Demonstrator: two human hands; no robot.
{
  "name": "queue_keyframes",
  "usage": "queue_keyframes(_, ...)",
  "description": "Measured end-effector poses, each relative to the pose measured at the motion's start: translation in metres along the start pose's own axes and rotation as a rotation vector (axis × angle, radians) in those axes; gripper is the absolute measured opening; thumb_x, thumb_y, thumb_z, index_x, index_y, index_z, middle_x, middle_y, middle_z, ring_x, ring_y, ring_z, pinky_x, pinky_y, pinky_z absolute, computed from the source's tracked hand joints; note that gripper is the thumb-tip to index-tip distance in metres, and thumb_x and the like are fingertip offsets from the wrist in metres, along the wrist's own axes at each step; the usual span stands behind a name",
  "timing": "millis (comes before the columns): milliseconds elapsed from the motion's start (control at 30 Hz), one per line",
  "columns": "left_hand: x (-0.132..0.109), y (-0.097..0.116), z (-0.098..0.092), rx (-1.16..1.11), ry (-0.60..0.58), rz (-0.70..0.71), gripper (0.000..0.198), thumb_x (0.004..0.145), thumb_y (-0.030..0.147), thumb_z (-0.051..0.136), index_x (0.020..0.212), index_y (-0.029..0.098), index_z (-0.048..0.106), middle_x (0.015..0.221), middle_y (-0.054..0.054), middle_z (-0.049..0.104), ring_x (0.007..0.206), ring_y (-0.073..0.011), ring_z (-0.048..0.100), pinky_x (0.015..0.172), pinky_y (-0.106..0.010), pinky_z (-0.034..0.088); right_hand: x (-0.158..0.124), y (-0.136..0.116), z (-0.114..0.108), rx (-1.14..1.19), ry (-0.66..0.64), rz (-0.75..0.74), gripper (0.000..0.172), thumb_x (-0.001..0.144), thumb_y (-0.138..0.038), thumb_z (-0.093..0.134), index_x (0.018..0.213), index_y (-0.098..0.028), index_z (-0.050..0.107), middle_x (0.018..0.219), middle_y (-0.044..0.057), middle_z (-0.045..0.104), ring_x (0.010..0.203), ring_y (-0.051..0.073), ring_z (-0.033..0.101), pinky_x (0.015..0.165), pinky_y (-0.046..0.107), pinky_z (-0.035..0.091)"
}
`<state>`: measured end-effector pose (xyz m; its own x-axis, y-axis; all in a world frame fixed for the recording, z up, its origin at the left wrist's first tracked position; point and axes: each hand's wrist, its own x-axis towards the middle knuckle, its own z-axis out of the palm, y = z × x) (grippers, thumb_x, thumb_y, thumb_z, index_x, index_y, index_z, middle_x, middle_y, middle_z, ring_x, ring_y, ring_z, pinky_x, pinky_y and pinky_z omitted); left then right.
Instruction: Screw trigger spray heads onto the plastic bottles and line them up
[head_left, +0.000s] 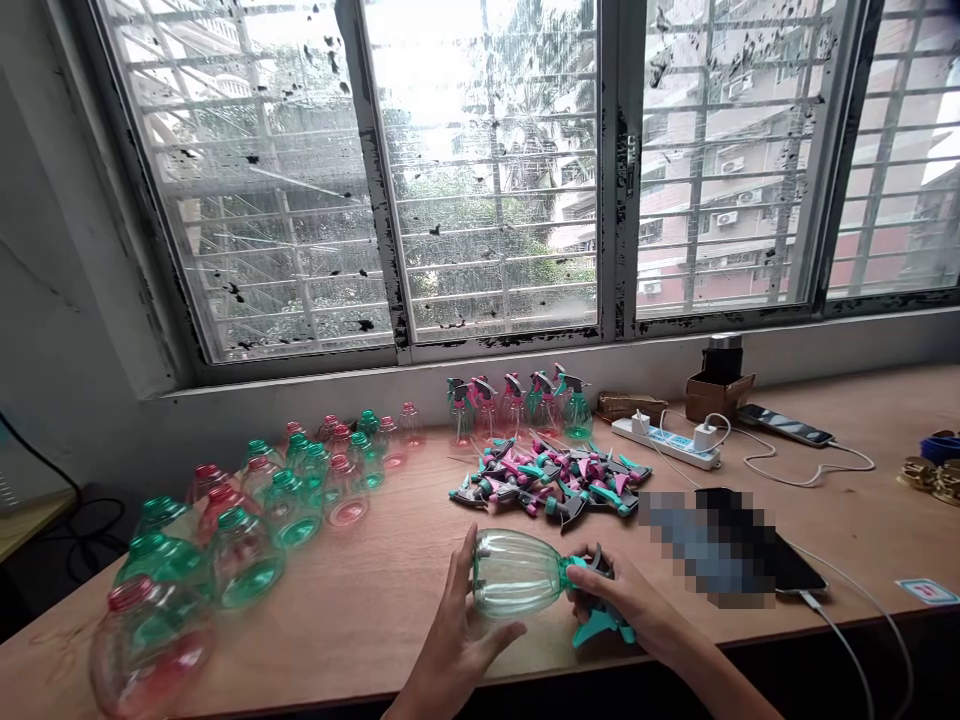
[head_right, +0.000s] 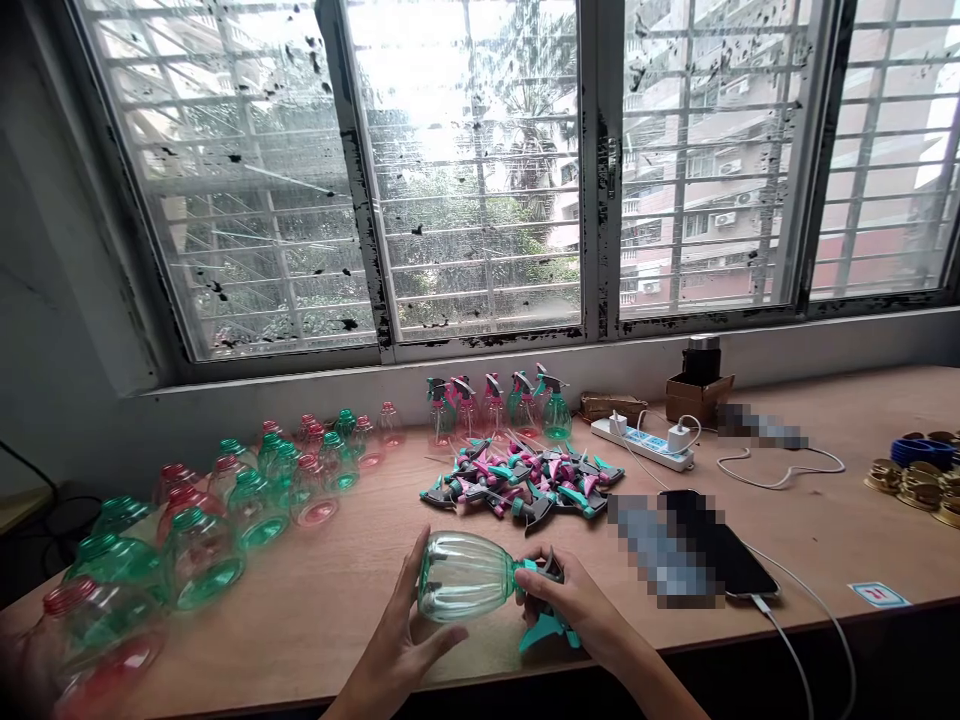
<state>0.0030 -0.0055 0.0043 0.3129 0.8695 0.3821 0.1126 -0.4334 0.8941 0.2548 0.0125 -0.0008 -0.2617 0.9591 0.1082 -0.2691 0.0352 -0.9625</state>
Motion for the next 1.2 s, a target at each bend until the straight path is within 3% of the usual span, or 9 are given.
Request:
queue_keyframes(133,-0.002,-0.006,-0.002,-0.101,-0.002,-0.073,0.097,0.087,0.046,0.075,0.160,0.035,0.011,0.162,-0.012,0.027,0.136,-0.0356,0.050,0.113,-0.047,0.043,0.000,0.000,0.000,0.002,0.010,0.020,0.048,0.068,-0.058,0.084,0.085,-0.019,0.060,0.065,-0.001,0.068,0.055,0.016,0.063,0.056,0.027,0.049)
queue_keyframes(300,0.001,-0.014,-0.003,-0.131,-0.008,-0.076,0.102,0.078,0.045,0.084,0.158,0.034,0.021,0.162,-0.013,0.025,0.135,-0.0377,0.050,0.107,-0.044,0.050,0.002,0.003,-0.002,0.006,0.024,0.023,0.048,0.069,-0.058,0.084,0.085,-0.020,0.058,0.066,-0.001,0.069,0.055,0.016,0.063,0.057,0.027,0.050)
queue_keyframes(467,0.002,-0.013,-0.001,-0.023,0.026,-0.006,0.094,0.086,0.051,0.073,0.160,0.035,0.017,0.163,-0.010,0.027,0.145,-0.0359,0.037,0.115,-0.045,0.041,0.002,0.004,-0.001,-0.003,0.011,0.008,0.049,0.069,-0.059,0.084,0.085,-0.020,0.058,0.065,-0.001,0.069,0.053,0.016,0.062,0.054,0.027,0.048)
queue_keyframes(667,-0.001,-0.010,-0.002,-0.097,-0.025,-0.101,0.109,0.084,0.049,0.077,0.162,0.031,0.003,0.166,-0.013,0.023,0.144,-0.0367,0.040,0.119,-0.048,0.034,0.001,0.002,0.000,-0.016,0.007,0.009,0.049,0.069,-0.058,0.084,0.086,-0.019,0.059,0.066,-0.001,0.069,0.053,0.016,0.062,0.056,0.028,0.048)
queue_keyframes(867,0.002,-0.007,-0.002,-0.094,0.015,-0.097,0.096,0.080,0.046,0.081,0.158,0.036,0.025,0.159,-0.011,0.030,0.133,-0.0360,0.051,0.108,-0.045,0.049,0.003,0.004,-0.002,-0.012,0.028,0.010,0.049,0.069,-0.060,0.083,0.085,-0.020,0.059,0.066,-0.001,0.069,0.054,0.016,0.064,0.055,0.028,0.049)
queue_keyframes(1100,0.003,-0.011,-0.001,-0.017,0.060,-0.032,0.089,0.083,0.041,0.078,0.156,0.043,0.027,0.156,-0.008,0.031,0.126,-0.0324,0.054,0.105,-0.047,0.051,0.002,0.001,-0.003,-0.029,0.036,0.011,0.050,0.069,-0.061,0.082,0.086,-0.020,0.060,0.067,0.000,0.070,0.053,0.016,0.065,0.054,0.027,0.050)
queue_keyframes(1200,0.002,-0.008,-0.001,-0.033,0.036,-0.036,0.095,0.082,0.040,0.080,0.157,0.042,0.022,0.158,-0.008,0.028,0.127,-0.0324,0.055,0.107,-0.047,0.049,0.001,0.001,-0.002,-0.011,0.026,0.006,0.049,0.070,-0.059,0.082,0.086,-0.019,0.060,0.067,0.000,0.070,0.053,0.016,0.064,0.054,0.027,0.050)
